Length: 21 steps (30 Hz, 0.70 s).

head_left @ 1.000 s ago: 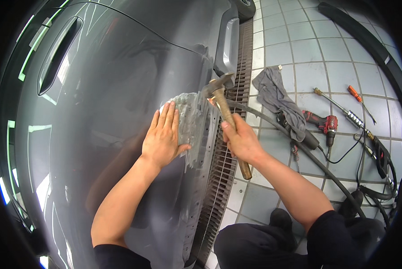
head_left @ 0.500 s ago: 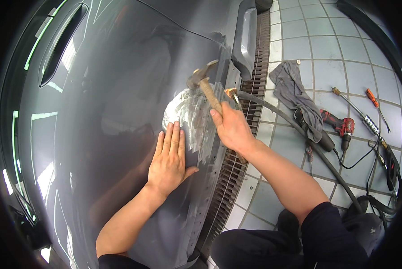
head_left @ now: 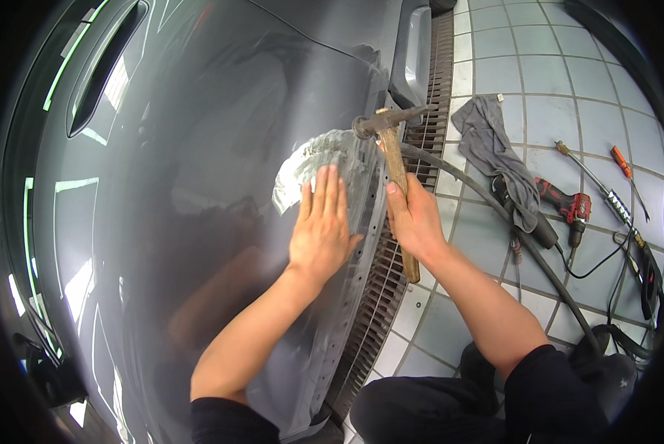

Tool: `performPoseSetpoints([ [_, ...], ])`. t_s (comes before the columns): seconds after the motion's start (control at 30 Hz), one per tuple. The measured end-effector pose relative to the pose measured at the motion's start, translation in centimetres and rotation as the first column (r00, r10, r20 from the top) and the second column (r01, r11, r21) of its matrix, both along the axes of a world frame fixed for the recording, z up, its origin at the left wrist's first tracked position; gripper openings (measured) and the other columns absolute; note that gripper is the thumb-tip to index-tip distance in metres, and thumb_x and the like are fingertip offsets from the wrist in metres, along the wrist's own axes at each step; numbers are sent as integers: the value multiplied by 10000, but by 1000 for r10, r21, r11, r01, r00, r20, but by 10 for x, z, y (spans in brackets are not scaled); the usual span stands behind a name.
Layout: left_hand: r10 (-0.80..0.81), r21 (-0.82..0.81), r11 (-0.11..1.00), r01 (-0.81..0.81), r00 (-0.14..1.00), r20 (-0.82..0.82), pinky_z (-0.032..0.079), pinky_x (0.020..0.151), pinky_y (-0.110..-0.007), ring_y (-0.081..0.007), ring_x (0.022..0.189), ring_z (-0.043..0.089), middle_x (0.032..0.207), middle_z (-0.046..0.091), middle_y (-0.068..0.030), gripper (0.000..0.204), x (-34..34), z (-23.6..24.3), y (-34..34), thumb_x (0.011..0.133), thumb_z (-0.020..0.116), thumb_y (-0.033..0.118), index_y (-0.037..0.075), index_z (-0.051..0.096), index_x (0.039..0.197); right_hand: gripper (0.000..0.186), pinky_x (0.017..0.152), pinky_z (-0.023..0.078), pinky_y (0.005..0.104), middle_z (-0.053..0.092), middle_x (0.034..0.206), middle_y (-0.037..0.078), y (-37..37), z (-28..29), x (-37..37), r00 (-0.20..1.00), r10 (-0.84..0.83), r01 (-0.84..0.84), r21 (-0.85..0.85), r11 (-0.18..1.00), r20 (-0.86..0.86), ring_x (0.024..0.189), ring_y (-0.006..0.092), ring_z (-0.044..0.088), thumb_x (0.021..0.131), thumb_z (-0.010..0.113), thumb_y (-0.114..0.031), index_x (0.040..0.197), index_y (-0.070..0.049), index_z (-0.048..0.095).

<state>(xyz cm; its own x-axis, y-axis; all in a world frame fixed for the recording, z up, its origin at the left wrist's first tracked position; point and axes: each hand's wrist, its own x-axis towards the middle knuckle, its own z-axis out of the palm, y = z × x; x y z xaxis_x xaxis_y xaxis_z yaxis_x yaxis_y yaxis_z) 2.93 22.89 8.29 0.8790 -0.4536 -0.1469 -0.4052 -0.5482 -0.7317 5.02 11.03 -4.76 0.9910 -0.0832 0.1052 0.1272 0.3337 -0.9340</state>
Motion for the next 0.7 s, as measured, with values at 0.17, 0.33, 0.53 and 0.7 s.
performPoseSetpoints([
  [0.17,1,76,997,5,997,-82,214,1172,-427,-328,1436,230,1518,271,-235,859,-23,-14,12,797,680,437,-85,364,1403,288,623,461,494,577,699,266,6,-5,-24,991,18,4,-166,986,129,695,466,591,949,538,-253,928,32,500],
  [0.33,58,39,998,-55,993,-102,239,1160,-434,-326,1423,266,1511,298,-221,811,-71,-1,36,810,671,405,-76,382,1395,287,617,469,503,591,711,273,17,-2,-37,961,142,-94,-200,975,237,694,469,599,947,547,-238,998,32,463],
  [0.53,129,-14,991,-131,985,-118,260,1146,-463,-336,1415,284,1504,312,-222,801,-108,9,54,801,686,370,-76,383,1393,293,601,465,517,593,691,272,24,2,-42,962,176,-122,-244,962,211,673,469,598,949,546,-233,995,43,457],
  [0.7,115,-57,991,-122,987,-109,266,1141,-472,-344,1413,287,1506,308,-223,805,-111,7,57,787,698,349,-79,382,1391,292,592,473,511,590,681,268,23,1,-43,949,215,-142,-296,945,232,661,461,604,947,549,-233,983,42,457],
])
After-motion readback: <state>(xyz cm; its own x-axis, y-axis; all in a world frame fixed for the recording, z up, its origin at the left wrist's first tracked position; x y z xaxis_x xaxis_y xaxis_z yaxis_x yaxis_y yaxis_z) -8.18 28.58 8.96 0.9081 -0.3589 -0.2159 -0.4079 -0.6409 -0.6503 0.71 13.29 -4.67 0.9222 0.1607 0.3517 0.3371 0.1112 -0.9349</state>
